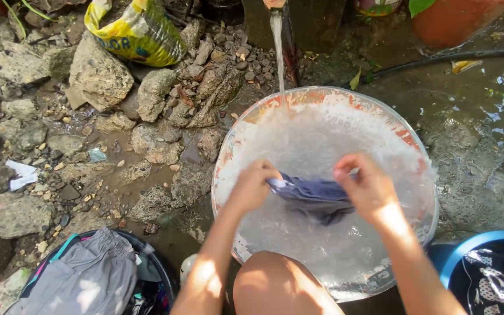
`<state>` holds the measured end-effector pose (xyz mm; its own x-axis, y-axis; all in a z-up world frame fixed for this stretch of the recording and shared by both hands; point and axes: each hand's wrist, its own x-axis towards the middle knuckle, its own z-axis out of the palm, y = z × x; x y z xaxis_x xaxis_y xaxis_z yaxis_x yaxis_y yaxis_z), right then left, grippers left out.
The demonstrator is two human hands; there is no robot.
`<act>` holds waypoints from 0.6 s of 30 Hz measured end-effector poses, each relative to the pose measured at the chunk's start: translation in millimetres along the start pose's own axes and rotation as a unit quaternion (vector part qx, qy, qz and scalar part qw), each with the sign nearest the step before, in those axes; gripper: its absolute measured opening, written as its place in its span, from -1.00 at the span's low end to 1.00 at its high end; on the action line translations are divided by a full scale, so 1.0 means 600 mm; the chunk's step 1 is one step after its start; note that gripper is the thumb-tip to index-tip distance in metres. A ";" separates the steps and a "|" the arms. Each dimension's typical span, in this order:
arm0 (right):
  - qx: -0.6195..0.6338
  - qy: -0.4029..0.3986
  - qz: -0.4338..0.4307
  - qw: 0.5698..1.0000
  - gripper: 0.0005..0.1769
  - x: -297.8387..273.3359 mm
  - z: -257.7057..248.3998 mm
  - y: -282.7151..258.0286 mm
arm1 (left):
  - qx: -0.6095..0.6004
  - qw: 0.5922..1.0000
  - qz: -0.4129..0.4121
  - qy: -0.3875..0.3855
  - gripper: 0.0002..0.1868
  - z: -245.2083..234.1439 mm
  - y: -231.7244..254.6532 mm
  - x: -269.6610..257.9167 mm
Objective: The person washes clothes by hand, rinsing garments in a basin under running water, wringing them out, and placing them into a bucket. The person then turns off the faucet and empties the basin.
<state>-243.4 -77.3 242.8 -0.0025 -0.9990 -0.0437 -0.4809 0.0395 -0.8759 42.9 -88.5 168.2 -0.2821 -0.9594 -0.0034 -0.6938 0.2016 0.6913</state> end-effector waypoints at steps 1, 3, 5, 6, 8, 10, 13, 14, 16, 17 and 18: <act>0.000 0.001 0.000 1.000 -0.83 -0.001 0.055 0.080 | 0.000 1.000 0.001 0.000 -0.64 0.067 -0.036 -0.015; -0.213 -0.013 -0.099 0.972 -0.62 -0.025 0.107 0.256 | 0.151 0.978 -0.036 -0.139 -0.23 0.203 -0.108 -0.037; -0.285 -0.092 0.013 0.954 -0.50 -0.069 0.129 0.282 | 0.190 0.964 -0.021 -0.188 -0.24 0.200 -0.041 -0.088; -0.350 -0.166 0.129 0.913 -0.38 -0.093 0.140 0.295 | 0.228 0.944 -0.008 -0.237 -0.19 0.198 -0.007 -0.117; -0.398 -0.183 0.111 0.892 -0.37 -0.105 0.150 0.338 | 0.212 0.947 -0.024 -0.239 -0.27 0.290 -0.097 -0.151; -0.446 -0.202 0.091 0.867 -0.34 -0.104 0.144 0.343 | 0.194 0.950 -0.043 -0.240 -0.33 0.338 -0.145 -0.166; -0.522 -0.308 0.138 0.784 -0.45 -0.062 0.115 0.309 | 0.148 0.938 -0.102 -0.298 -0.42 0.314 -0.153 -0.130; -0.469 -0.308 0.152 0.814 -0.45 -0.039 0.106 0.313 | 0.131 0.924 -0.107 -0.344 -0.36 0.287 -0.153 -0.099; -0.411 -0.306 0.162 0.843 -0.45 0.001 0.078 0.248 | 0.116 0.908 -0.111 -0.387 -0.30 0.215 -0.122 -0.045; -0.390 -0.291 0.142 0.862 -0.55 0.021 0.053 0.176 | 0.082 0.906 -0.134 -0.393 -0.18 0.170 -0.087 -0.018; -0.368 -0.275 0.122 0.880 -0.58 0.038 0.027 0.104 | 0.048 0.902 -0.156 -0.399 -0.01 0.125 -0.051 0.009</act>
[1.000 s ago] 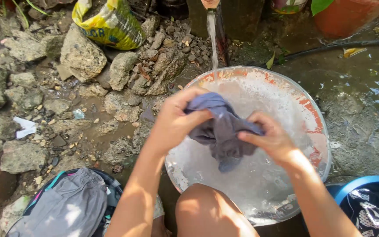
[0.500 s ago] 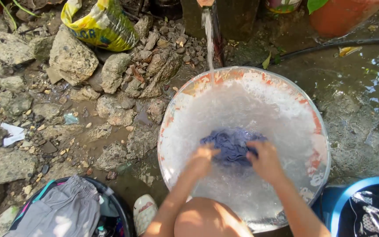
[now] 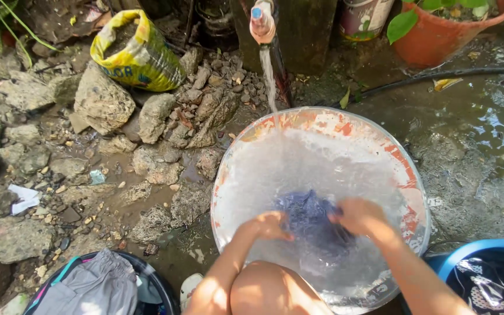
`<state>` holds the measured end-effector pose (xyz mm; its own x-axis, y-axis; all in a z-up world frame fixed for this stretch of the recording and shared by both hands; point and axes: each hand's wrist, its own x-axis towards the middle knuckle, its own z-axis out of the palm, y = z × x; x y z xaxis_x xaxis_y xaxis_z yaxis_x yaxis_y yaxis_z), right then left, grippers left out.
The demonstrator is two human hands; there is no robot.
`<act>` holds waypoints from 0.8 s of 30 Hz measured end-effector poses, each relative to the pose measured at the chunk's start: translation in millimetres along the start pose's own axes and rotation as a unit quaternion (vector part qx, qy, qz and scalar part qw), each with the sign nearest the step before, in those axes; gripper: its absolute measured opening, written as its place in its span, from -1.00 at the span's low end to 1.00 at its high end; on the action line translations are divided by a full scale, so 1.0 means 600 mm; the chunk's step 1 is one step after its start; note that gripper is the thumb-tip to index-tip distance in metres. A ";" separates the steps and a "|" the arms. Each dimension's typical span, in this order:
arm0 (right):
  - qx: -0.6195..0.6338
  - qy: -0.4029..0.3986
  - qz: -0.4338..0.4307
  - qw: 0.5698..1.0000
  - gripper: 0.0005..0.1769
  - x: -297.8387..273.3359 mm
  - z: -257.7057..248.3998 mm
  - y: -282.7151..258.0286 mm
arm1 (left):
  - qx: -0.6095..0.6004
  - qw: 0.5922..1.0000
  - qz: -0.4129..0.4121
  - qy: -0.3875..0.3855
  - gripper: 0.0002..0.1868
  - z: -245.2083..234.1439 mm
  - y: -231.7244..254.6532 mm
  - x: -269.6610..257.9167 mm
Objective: The person washes clothes by hand, rinsing garments in a basin under running water, wringing them out, and placing them into a bucket. The person then turns off the faucet and empties the basin.
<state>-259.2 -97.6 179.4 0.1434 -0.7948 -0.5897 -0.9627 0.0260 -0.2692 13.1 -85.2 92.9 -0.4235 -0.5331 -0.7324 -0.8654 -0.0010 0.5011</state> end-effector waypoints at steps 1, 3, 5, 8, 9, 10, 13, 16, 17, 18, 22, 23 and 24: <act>-0.001 0.003 0.000 1.000 -0.58 -0.004 -0.035 -0.012 | 0.002 1.000 0.002 0.002 -0.01 -0.030 0.024 -0.023; 0.193 0.207 -0.220 0.934 -0.58 -0.013 -0.107 -0.039 | -0.048 0.983 0.169 0.045 0.29 -0.092 0.073 -0.071; 0.338 0.203 -0.269 0.879 -0.63 -0.105 -0.222 -0.103 | -0.099 0.970 0.211 0.073 0.42 -0.125 0.139 -0.098; 0.568 0.164 -0.389 0.707 -0.75 -0.220 -0.340 -0.160 | -0.229 0.904 0.310 0.185 0.47 -0.140 0.217 -0.126; 0.643 0.134 -0.463 0.595 -0.82 -0.253 -0.377 -0.172 | -0.301 0.837 0.369 0.270 0.39 -0.149 0.244 -0.130; 0.640 0.136 -0.468 0.594 -0.82 -0.265 -0.391 -0.165 | -0.296 0.836 0.372 0.273 0.39 -0.147 0.249 -0.125; 0.709 0.166 -0.463 0.505 -0.85 -0.294 -0.409 -0.136 | -0.372 0.894 0.101 0.228 -0.16 -0.145 0.269 -0.120; 0.755 0.253 -0.440 0.415 -0.79 -0.273 -0.359 -0.062 | -0.553 0.817 -0.022 0.162 -0.54 -0.151 0.245 -0.085; 0.739 0.319 -0.396 0.442 -0.82 -0.242 -0.321 -0.022 | -0.630 0.756 0.059 0.171 -0.56 -0.139 0.205 -0.037; 0.717 0.383 -0.350 0.466 -0.83 -0.211 -0.284 0.019 | -0.696 0.681 0.140 0.177 -0.58 -0.129 0.166 0.013; 0.704 0.340 0.041 0.622 -0.79 -0.094 -0.106 0.068 | -0.650 0.670 0.276 0.229 -0.41 -0.132 0.258 -0.068; 0.772 0.174 0.132 0.597 -0.65 -0.098 -0.097 0.038 | -0.646 0.689 0.260 0.202 -0.34 -0.135 0.302 -0.107; 0.808 0.002 0.216 0.548 -0.50 -0.102 -0.089 0.008 | -0.642 0.706 0.244 0.174 -0.27 -0.138 0.346 -0.145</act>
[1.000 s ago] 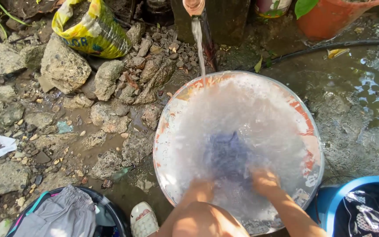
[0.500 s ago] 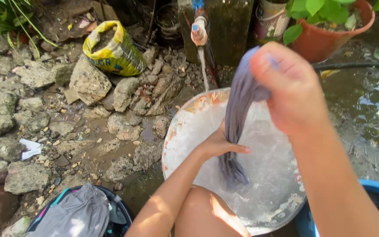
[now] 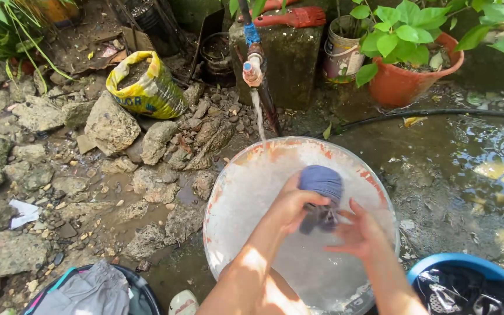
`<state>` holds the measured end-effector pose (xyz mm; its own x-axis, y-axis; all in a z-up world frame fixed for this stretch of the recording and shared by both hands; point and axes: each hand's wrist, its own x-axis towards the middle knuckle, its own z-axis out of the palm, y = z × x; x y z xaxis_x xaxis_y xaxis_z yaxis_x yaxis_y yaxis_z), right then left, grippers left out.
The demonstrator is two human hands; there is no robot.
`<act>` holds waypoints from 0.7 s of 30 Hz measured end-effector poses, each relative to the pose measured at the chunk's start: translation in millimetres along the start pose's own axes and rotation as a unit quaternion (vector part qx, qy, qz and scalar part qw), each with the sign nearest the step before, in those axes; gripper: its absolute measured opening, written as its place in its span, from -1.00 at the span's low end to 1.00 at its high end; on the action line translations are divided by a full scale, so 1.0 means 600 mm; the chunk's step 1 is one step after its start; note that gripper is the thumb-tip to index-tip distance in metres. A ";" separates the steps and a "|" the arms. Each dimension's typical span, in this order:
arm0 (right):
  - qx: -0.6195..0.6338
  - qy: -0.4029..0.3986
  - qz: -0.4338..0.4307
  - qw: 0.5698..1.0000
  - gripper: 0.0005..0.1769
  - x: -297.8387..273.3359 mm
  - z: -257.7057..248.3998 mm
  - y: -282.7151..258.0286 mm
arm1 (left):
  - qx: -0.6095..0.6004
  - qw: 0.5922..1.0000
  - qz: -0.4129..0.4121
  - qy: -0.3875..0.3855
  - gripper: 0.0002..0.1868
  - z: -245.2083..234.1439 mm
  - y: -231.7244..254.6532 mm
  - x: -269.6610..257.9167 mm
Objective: The person washes clothes by hand, rinsing garments in a basin under running water, wringing them out, and placing them into a bucket. The person then turns off the faucet and empties the basin.
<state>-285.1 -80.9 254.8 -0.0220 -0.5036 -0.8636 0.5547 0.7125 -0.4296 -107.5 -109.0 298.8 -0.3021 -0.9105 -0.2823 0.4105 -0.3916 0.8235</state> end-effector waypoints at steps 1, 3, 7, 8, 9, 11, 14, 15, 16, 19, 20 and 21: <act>0.001 0.001 0.000 1.000 -0.50 0.010 0.005 0.004 | 0.000 1.000 -0.001 -0.001 -0.27 0.017 0.006 -0.014; 0.182 -0.153 -0.017 0.971 -0.37 0.031 0.021 0.014 | -0.046 0.997 -0.044 -0.047 -0.27 0.049 0.021 -0.042; 0.312 -0.267 -0.094 0.907 -0.48 0.119 -0.008 0.009 | -0.028 0.999 -0.027 -0.010 -0.26 0.023 0.031 -0.041; 0.302 -0.271 -0.096 0.909 -0.54 0.087 0.002 0.001 | -0.005 0.999 0.000 0.041 -0.24 0.011 0.033 -0.036; 0.289 -0.277 -0.099 0.911 -0.59 0.056 0.016 -0.012 | 0.017 0.995 0.031 0.092 -0.23 0.000 0.038 -0.028; 0.264 -0.294 -0.103 0.913 -0.58 0.023 0.054 -0.015 | 0.018 0.992 0.018 0.120 -0.25 -0.024 0.028 -0.008; 0.225 -0.320 -0.108 0.914 -0.58 0.006 0.085 0.004 | -0.128 0.988 -0.009 0.081 -0.20 -0.038 0.013 0.002; 0.208 -0.333 -0.111 0.913 -0.57 0.006 0.095 0.011 | -0.274 0.962 -0.019 0.013 -0.14 -0.040 0.013 0.004; 0.208 -0.335 -0.112 0.912 -0.57 -0.012 0.104 0.012 | -0.272 0.962 -0.017 0.013 -0.14 -0.051 0.014 0.018; 0.189 -0.304 -0.088 0.930 -0.54 -0.102 0.129 0.008 | -0.240 0.967 0.084 0.024 -0.27 -0.059 0.029 0.031; 0.161 -0.258 -0.055 0.951 -0.42 -0.156 0.142 -0.003 | -0.203 0.969 0.118 0.073 -0.36 -0.045 0.050 0.020; 0.132 -0.209 -0.020 0.969 -0.29 -0.210 0.152 -0.012 | -0.166 0.967 0.148 0.124 -0.37 -0.030 0.066 0.008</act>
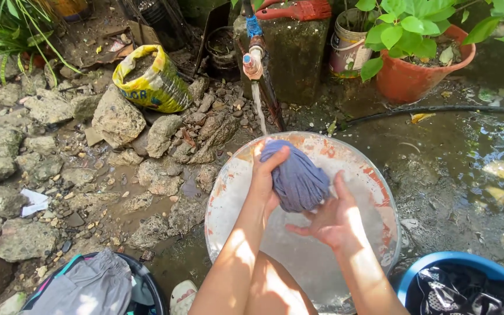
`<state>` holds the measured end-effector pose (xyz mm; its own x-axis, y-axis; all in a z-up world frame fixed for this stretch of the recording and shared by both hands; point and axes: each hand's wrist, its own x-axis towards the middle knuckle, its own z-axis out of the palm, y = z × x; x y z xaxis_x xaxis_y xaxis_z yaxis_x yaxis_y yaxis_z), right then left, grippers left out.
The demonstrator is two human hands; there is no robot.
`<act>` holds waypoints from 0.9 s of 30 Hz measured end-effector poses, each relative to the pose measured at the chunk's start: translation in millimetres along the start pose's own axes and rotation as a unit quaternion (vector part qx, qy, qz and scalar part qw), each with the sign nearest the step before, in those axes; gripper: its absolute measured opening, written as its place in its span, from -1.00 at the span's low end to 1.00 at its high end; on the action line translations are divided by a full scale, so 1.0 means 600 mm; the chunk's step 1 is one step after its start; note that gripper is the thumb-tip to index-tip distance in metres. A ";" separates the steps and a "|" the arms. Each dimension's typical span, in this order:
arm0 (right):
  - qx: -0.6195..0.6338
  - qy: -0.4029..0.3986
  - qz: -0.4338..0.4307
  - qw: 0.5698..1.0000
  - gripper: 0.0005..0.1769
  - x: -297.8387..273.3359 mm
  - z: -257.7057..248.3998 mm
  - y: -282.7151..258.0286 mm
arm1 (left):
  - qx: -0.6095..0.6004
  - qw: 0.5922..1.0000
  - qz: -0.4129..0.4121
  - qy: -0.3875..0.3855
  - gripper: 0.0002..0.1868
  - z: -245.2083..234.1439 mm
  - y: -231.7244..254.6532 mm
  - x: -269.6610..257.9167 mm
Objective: The person washes clothes by hand, rinsing garments in a basin under running water, wringing them out, and placing them into a bucket. The person then turns off the faucet and empties the basin.
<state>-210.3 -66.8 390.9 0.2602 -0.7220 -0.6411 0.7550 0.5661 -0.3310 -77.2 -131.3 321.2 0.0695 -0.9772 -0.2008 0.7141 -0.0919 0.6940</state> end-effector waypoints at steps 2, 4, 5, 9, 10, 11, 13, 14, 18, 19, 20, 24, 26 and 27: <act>-0.012 0.016 0.012 1.000 -0.24 0.032 -0.010 -0.005 | 0.060 0.998 0.031 -0.010 -0.29 0.018 -0.002 -0.018; -0.023 0.034 0.029 0.999 -0.19 0.084 -0.039 -0.001 | 0.123 0.991 0.059 -0.016 -0.20 0.026 -0.004 -0.028; -0.017 0.002 -0.057 0.998 -0.37 0.119 -0.063 0.006 | 0.116 0.992 0.043 -0.025 -0.43 0.026 -0.006 -0.029; -0.118 -0.028 -0.376 0.918 -0.86 0.172 -0.099 0.011 | 0.044 0.998 -0.033 0.012 -0.63 0.023 -0.007 -0.011; -0.119 -0.028 -0.374 0.919 -0.86 0.152 -0.085 0.008 | 0.043 0.998 -0.034 0.014 -0.63 0.030 0.001 -0.013; -0.247 -0.024 -0.488 0.837 -0.83 0.132 -0.071 0.004 | 0.057 0.993 -0.094 0.050 -0.67 0.038 0.009 -0.016; -0.368 -0.021 -0.585 0.723 -0.77 0.098 -0.044 -0.012 | 0.068 0.982 -0.153 0.084 -0.69 0.037 0.008 0.000; -0.465 -0.047 -0.632 0.617 -0.77 0.082 -0.035 -0.017 | 0.101 0.982 -0.156 0.032 -0.72 0.023 -0.001 0.011; -0.624 -0.149 -0.653 0.402 -0.72 0.047 -0.016 -0.022 | 0.309 0.923 -0.213 -0.086 -0.74 -0.010 -0.009 0.047; -0.625 -0.151 -0.652 0.402 -0.72 0.041 -0.017 -0.019 | 0.307 0.924 -0.214 -0.084 -0.74 -0.028 -0.023 0.056; -0.652 -0.195 -0.641 0.355 -0.74 0.037 -0.015 -0.015 | 0.352 0.891 -0.244 -0.148 -0.79 -0.046 -0.033 0.068; -0.707 -0.336 -0.573 0.244 -0.77 0.037 -0.022 -0.003 | 0.478 0.778 -0.358 -0.196 -0.82 -0.098 -0.075 0.089; -0.722 -0.351 -0.544 0.245 -0.78 0.054 -0.035 0.001 | 0.478 0.784 -0.360 -0.166 -0.81 -0.158 -0.117 0.113; -0.736 -0.362 -0.517 0.244 -0.80 0.063 -0.037 0.002 | 0.481 0.788 -0.359 -0.138 -0.80 -0.187 -0.134 0.127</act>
<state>-212.9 -84.5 350.7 0.8296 -0.3613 0.4256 -0.2539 -0.9231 -0.2888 -51.1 -177.0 172.5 -0.3619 -0.5991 -0.7143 -0.3667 -0.6129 0.6999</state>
